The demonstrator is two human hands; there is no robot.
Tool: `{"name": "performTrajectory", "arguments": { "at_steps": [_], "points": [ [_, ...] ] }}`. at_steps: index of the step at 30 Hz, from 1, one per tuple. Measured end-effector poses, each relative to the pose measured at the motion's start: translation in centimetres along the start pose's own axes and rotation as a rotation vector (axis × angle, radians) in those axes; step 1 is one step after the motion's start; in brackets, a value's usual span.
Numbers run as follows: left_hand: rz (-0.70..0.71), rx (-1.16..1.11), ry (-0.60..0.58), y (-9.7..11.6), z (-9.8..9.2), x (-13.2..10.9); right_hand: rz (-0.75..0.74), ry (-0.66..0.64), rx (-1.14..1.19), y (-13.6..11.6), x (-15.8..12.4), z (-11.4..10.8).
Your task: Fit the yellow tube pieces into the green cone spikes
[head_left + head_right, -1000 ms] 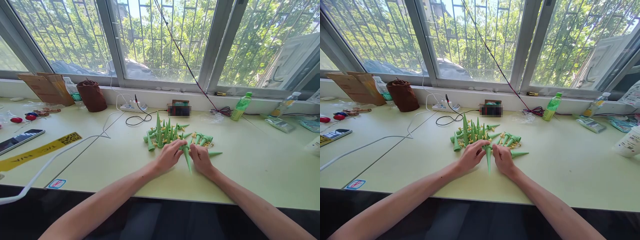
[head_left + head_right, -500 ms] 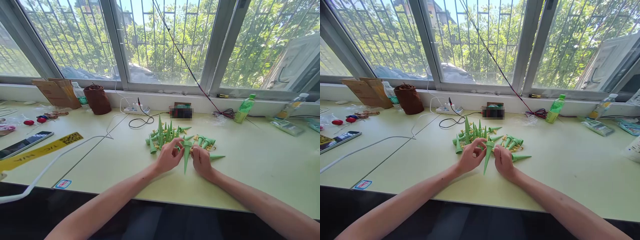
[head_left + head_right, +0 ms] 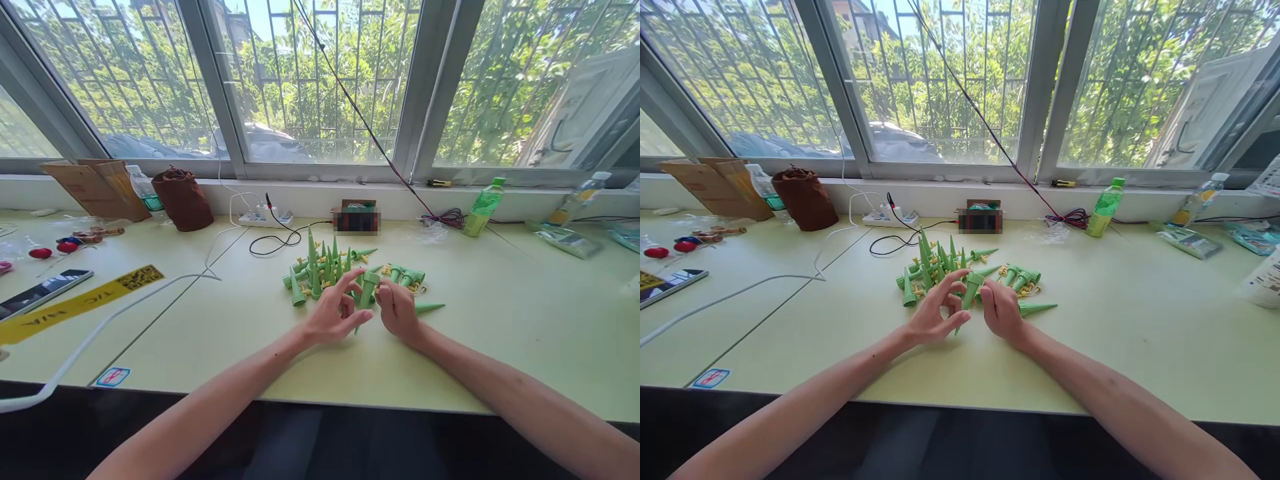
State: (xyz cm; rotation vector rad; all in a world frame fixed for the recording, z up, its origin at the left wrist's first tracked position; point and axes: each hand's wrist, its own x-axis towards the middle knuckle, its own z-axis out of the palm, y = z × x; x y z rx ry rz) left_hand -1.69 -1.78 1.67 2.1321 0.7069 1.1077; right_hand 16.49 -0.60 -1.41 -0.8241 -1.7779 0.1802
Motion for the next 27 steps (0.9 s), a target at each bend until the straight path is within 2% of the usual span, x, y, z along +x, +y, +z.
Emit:
{"name": "performTrajectory", "arguments": {
  "at_steps": [5, 12, 17, 21, 24, 27],
  "points": [
    [-0.035, -0.046, -0.032, 0.1, 0.2, 0.2, 0.071, -0.003, 0.100, 0.0, 0.4, -0.5],
    [-0.111, -0.020, -0.004, -0.8, 0.7, 0.0, 0.211, 0.001, 0.225, 0.2, 0.5, -0.2],
    [-0.031, 0.017, -0.001, -1.5, 0.8, -0.2, 0.360, 0.022, 0.381, -0.7, 0.7, -0.2],
    [0.033, 0.123, 0.027, -1.8, 0.8, -0.2, 0.501, -0.012, 0.525, -1.8, 1.1, -0.4],
    [0.053, 0.162, 0.067, -1.5, 0.9, -0.1, 0.522, 0.015, 0.561, -2.0, 1.2, -0.3],
    [-0.001, 0.153, 0.143, -0.9, 0.9, 0.1, 0.480, 0.054, 0.519, -1.6, 1.0, -0.3]
  ]
}}
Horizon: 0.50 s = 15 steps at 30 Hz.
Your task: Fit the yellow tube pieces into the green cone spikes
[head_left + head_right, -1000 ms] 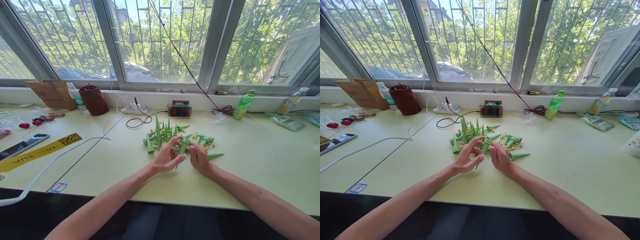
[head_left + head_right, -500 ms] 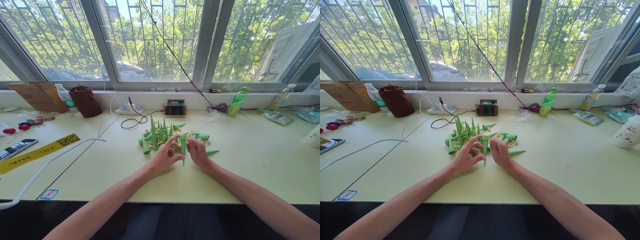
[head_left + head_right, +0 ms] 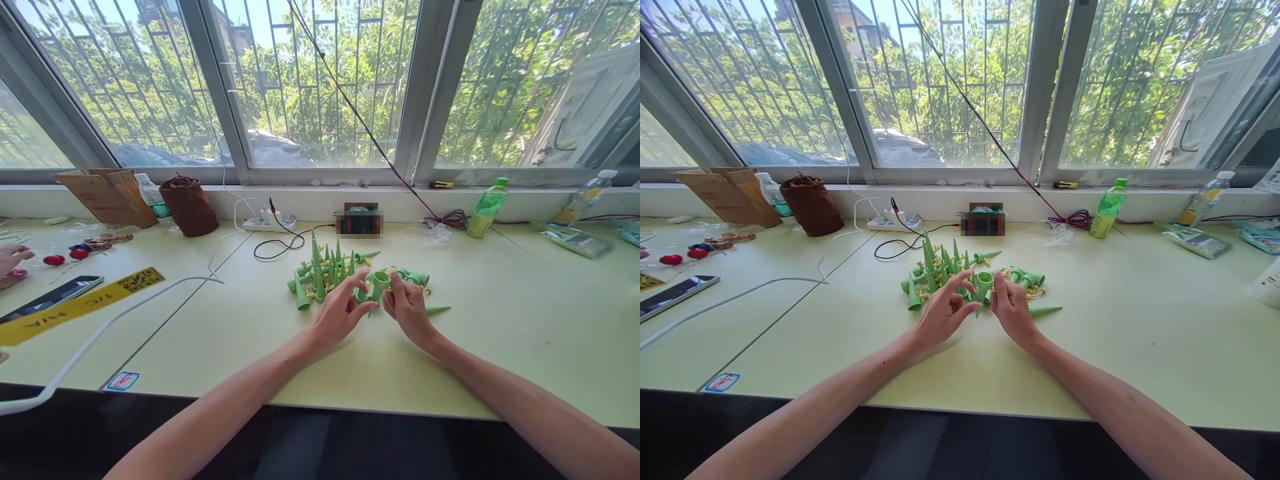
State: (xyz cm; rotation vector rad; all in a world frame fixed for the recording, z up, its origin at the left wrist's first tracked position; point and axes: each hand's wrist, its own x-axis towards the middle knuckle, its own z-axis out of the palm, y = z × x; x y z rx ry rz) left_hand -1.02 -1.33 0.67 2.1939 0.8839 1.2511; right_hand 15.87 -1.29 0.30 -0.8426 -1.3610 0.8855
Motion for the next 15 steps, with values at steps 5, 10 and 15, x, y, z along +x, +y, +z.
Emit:
{"name": "performTrajectory", "arguments": {
  "at_steps": [5, 10, 15],
  "points": [
    [-0.134, -0.067, 0.039, 0.9, -0.2, 0.3, -0.223, -0.002, -0.247, 0.5, -0.1, -0.7],
    [-0.323, -0.386, -0.174, 0.9, 0.0, 0.2, -0.326, -0.009, -0.312, 0.3, -0.3, -0.8],
    [-0.449, -0.557, -0.270, 1.4, -0.1, 0.5, -0.407, -0.083, -0.328, 0.4, -0.4, -0.7]
  ]
}}
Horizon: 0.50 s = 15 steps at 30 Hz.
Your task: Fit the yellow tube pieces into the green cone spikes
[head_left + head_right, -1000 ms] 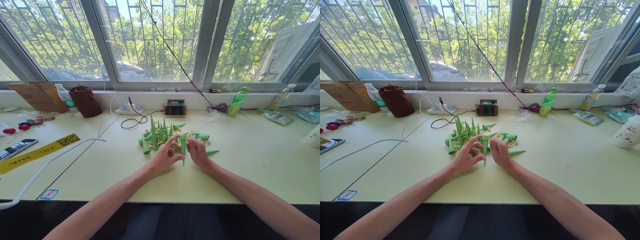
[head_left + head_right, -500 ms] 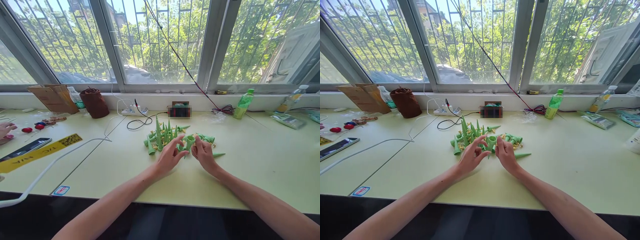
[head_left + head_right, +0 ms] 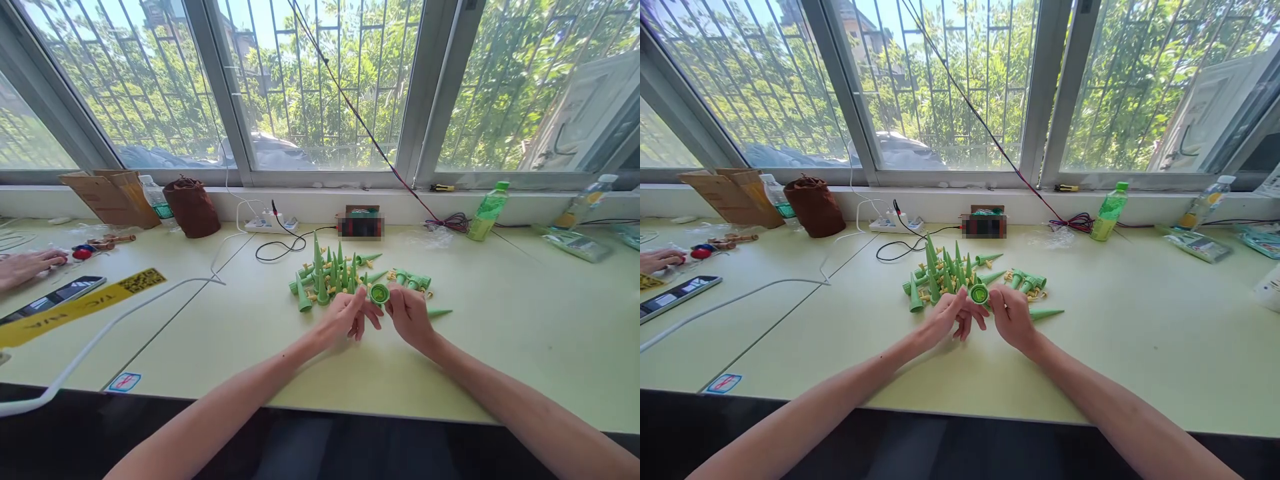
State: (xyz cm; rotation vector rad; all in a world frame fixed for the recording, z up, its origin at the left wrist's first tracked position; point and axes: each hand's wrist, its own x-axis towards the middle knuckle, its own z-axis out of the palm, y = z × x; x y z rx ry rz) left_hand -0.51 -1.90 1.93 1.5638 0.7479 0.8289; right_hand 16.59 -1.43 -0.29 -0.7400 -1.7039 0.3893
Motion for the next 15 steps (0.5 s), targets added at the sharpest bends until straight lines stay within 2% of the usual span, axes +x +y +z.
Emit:
{"name": "performTrajectory", "arguments": {
  "at_steps": [6, 15],
  "points": [
    [-0.036, -0.063, -0.034, 0.51, -0.15, -0.15, -0.033, -0.081, 0.023, 0.08, 0.01, 0.01],
    [-0.019, -0.042, -0.033, 0.42, -0.40, -0.19, -0.059, -0.129, 0.058, -0.18, 0.14, 0.09]
  ]
}}
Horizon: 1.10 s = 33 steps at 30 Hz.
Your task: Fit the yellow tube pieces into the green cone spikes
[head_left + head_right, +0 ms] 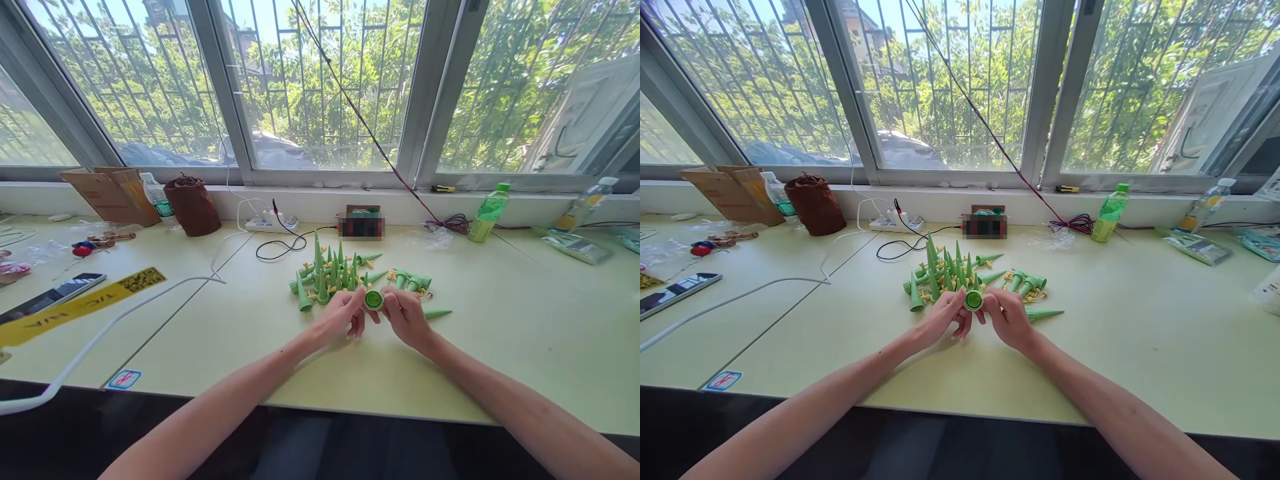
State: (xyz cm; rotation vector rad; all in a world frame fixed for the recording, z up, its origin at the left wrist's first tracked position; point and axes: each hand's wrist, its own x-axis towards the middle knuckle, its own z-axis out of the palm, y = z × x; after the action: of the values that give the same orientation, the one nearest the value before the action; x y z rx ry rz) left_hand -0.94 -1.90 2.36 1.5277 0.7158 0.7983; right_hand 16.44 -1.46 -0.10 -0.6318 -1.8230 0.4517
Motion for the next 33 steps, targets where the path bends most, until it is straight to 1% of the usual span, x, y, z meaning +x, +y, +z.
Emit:
{"name": "performTrajectory", "arguments": {
  "at_steps": [6, 8, 12, 20, 27, 33],
  "points": [
    [0.033, 0.064, -0.070, -0.29, -0.65, -0.11, 0.021, -0.009, 0.025, 0.17, -0.21, 0.00],
    [0.045, 0.107, -0.085, -0.38, -0.79, -0.18, 0.031, 0.007, 0.037, 0.31, -0.27, 0.04],
    [0.055, 0.172, -0.073, -0.51, -0.84, -0.27, 0.069, 0.054, 0.004, 0.37, -0.37, 0.07],
    [0.110, 0.220, -0.094, -0.26, -0.66, -0.29, 0.102, 0.068, -0.086, 0.05, -0.26, -0.07],
    [0.137, 0.252, -0.105, -0.69, -0.82, -0.29, 0.124, 0.079, -0.100, 0.04, -0.30, 0.01],
    [0.247, 0.432, -0.076, -0.15, -0.80, -0.34, 0.173, 0.082, -0.077, 0.11, -0.38, 0.08]
  ]
}}
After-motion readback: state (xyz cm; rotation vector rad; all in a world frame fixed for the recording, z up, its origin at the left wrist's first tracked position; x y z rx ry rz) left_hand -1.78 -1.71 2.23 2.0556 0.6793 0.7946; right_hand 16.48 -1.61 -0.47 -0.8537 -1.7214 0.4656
